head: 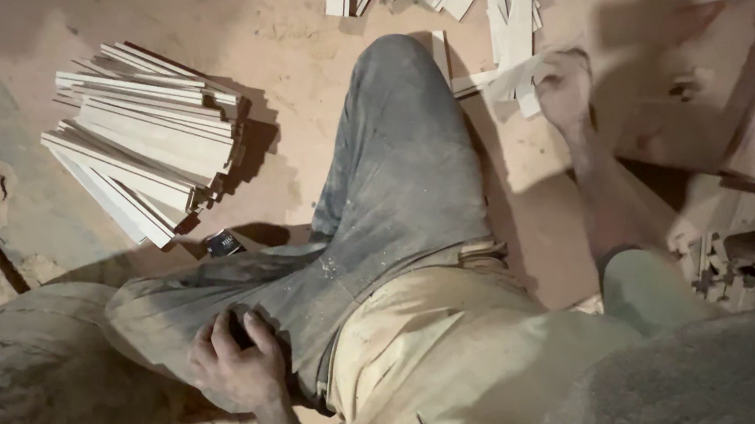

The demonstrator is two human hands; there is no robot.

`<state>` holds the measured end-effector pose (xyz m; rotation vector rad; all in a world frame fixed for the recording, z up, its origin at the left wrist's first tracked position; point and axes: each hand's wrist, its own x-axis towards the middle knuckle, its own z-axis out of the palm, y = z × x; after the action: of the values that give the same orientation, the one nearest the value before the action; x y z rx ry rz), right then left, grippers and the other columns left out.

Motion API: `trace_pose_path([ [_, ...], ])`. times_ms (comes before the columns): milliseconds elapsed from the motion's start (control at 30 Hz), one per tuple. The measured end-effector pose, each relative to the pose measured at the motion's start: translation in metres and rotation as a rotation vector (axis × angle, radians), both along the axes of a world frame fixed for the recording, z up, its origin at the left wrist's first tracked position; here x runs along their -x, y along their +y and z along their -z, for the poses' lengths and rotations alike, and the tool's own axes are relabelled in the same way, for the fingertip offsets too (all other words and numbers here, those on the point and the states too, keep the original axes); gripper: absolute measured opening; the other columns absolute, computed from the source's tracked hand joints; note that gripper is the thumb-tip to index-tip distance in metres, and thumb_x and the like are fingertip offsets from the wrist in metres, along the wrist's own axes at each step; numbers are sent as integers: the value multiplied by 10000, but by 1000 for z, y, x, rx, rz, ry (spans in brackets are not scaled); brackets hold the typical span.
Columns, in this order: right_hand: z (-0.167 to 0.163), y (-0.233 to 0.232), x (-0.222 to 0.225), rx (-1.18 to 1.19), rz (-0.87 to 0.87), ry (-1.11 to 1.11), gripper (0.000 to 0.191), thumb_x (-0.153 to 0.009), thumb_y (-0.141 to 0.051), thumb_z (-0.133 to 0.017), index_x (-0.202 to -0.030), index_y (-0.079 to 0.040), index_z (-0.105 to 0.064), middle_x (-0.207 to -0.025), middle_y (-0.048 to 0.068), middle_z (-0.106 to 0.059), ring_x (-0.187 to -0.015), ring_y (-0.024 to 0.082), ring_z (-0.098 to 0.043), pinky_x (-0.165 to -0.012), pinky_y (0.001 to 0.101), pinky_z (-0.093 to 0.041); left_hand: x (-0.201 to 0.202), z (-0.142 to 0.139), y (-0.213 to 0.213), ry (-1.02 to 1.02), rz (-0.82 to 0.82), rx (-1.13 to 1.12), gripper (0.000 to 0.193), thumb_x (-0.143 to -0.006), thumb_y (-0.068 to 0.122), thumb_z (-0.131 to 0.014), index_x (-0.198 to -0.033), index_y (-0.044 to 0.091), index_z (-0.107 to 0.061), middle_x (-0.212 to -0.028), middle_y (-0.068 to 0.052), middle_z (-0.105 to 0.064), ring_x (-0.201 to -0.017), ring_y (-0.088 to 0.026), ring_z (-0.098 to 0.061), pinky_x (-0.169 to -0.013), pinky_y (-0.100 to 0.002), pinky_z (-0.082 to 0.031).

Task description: The person sits on the workshop floor and sorts thin wooden strips, picking individual pieces from a scattered pile and placing them onto a growing aligned stack, occasionally tossing pieces toward a large bucket of strips. The person continues picking and stacking strips from the floor pile throughout the episode.

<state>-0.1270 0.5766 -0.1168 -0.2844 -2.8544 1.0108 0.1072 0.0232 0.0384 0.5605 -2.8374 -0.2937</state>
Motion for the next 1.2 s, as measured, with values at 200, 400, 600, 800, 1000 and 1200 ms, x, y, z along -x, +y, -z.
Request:
trace_pose_path([
  [200, 0, -38, 35, 329, 572, -317, 213, -878, -151, -771, -875, 29, -657, -811, 131, -666, -679, 250, -662, -588, 377, -520, -2, 0, 1, -10, -10, 15, 282, -953, 280, -747, -1152, 80, -741, -1214, -143, -665, -1174, -364, -604, -995, -516, -488],
  [400, -9, -34, 32, 444, 435, -355, 180, -866, -156, -802, -891, -2, -713, -908, 102, -731, -738, 173, -690, -612, 311, -541, -4, -1, 1, 34, -13, -23, 284, -945, 281, -747, -1141, 76, -737, -1190, -136, -669, -1151, -371, -611, -988, -516, -488],
  [600, -1, -16, 26, 533, 375, -34, 230, -1002, -193, -691, -1087, 21, -678, -986, 72, -666, -841, 171, -613, -717, 343, -524, -7, 6, 0, 24, -23, -8, 304, -953, 283, -745, -1171, 72, -727, -1229, -147, -663, -1173, -375, -602, -1013, -523, -476],
  [800, -2, -30, 45, 80, 138, 107, 319, -933, -152, -829, -1116, 46, -658, -1026, 146, -705, -924, 247, -668, -824, 395, -546, -6, 9, -2, 24, -21, -1, 296, -939, 280, -753, -1154, 78, -744, -1205, -139, -665, -1177, -367, -596, -1007, -522, -477],
  [1000, -2, -38, 46, 71, 220, 51, 425, -761, -105, -896, -1050, 69, -638, -926, 163, -685, -787, 251, -664, -676, 371, -561, -11, 11, -2, 30, -24, -18, 300, -956, 285, -743, -1166, 71, -737, -1212, -149, -652, -1171, -364, -599, -1007, -508, -483],
  [1200, 0, -6, 27, 430, 192, 9, 272, -874, -18, -683, -1133, 61, -674, -1009, 121, -753, -869, 171, -735, -741, 304, -589, -8, 7, -1, 14, -6, 11, 297, -963, 290, -744, -1168, 76, -734, -1215, -127, -660, -1175, -350, -607, -1016, -504, -484],
])
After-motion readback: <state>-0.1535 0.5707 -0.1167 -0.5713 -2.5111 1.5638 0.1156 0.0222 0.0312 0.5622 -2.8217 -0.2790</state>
